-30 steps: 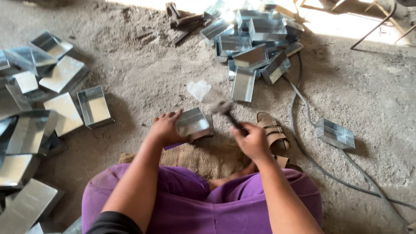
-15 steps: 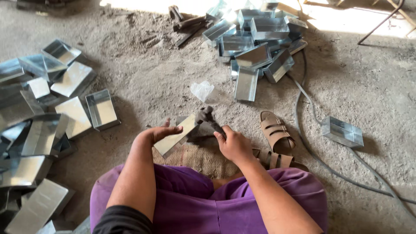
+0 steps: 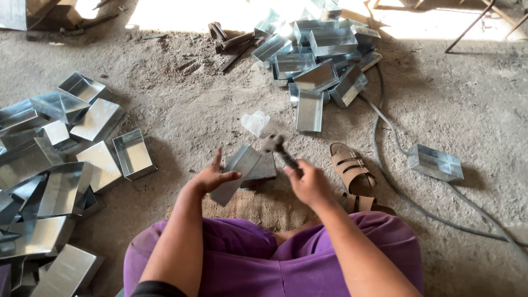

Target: The person sits on the floor and repeatedly hammers small rectangular metal boxes placed on a wooden block. They pick up each box, position it, strike it with a hammer, and set it aside, continuing the process with multiple units.

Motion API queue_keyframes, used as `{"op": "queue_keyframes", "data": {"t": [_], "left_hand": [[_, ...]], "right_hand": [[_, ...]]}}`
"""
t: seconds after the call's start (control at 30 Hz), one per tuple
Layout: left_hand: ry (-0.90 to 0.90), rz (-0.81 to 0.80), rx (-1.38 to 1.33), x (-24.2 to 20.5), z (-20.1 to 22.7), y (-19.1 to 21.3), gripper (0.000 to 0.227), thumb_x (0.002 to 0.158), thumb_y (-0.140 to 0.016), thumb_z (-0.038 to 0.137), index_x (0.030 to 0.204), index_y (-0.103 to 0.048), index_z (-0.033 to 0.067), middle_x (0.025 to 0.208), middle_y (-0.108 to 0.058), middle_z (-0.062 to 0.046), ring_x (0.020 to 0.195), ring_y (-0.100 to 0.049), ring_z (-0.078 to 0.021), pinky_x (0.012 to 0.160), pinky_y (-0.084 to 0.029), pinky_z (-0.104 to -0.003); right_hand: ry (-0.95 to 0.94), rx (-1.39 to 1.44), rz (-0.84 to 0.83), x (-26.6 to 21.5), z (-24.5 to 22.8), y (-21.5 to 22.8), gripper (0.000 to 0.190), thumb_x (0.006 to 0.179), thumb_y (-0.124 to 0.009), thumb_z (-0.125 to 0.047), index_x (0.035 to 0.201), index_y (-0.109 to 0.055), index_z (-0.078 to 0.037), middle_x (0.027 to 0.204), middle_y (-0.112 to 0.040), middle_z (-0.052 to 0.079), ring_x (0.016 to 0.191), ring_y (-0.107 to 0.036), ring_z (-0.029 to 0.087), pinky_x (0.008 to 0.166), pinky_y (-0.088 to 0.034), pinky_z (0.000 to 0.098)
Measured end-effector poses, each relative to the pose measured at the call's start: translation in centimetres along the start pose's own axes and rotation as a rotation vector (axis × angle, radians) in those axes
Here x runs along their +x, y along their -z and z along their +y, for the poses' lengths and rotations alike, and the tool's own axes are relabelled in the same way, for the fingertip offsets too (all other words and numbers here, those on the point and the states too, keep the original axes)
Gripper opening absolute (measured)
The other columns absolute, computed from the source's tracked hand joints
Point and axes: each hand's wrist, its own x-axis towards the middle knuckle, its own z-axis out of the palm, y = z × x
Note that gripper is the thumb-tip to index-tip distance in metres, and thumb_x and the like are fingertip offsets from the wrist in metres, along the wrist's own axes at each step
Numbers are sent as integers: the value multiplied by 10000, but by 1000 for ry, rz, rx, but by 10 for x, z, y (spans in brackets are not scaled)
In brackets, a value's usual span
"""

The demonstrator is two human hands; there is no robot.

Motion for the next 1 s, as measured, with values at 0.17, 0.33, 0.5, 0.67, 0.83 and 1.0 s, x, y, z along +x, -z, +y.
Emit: {"op": "queue_keyframes", "data": {"t": [0.17,0.33,0.5,0.67,0.83,1.0], "left_hand": [[-368,309,166,3,15,-31,1546,536,-986,474,1586,89,110,1582,-295,-281,1430,-386,-447,1143,-389,-529],[-282,377,263,9,17,-44,1424,538,-963,476,1565,-76,46,1533,-374,-236,1369,-483,-412,1117,-461,-467],[-375,417,286,10,18,-40,1430,540,-1000,481,1527,-107,-41,1510,-364,-277,1384,-433,-424,1136,-418,-459],[-294,406,328,7,26,-41,1395,553,-968,471,1553,-122,-8,1504,-392,-246,1377,-457,-392,1137,-423,-447],[-333,434,337,8,27,-40,1352,587,-950,495,1546,-143,-10,1500,-404,-256,1371,-469,-395,1130,-438,-452],[-250,389,371,6,32,-39,1379,595,-946,531,1548,-108,-7,1500,-375,-257,1365,-454,-400,1120,-421,-468]], "right_hand": [[395,293,330,-15,-41,60,311,1089,-566,-352,1035,-636,-54,672,-570,-13,484,-487,69,407,-418,224],[663,352,704,-43,-104,100,255,1098,-563,-258,1211,-559,-29,911,-607,107,566,-513,91,479,-445,236],[452,127,358,-32,-98,48,273,1044,-599,-244,1180,-643,-11,740,-633,38,468,-524,75,387,-418,234],[234,-155,132,-37,-81,37,273,1006,-647,-247,1110,-711,-3,633,-649,12,455,-554,68,397,-405,247],[379,37,346,-49,-89,47,300,1050,-615,-228,1206,-685,19,664,-628,13,504,-542,84,436,-408,253],[300,18,214,-31,-83,28,257,1033,-600,-229,1115,-689,-2,639,-637,-16,445,-539,50,373,-399,230]]}}
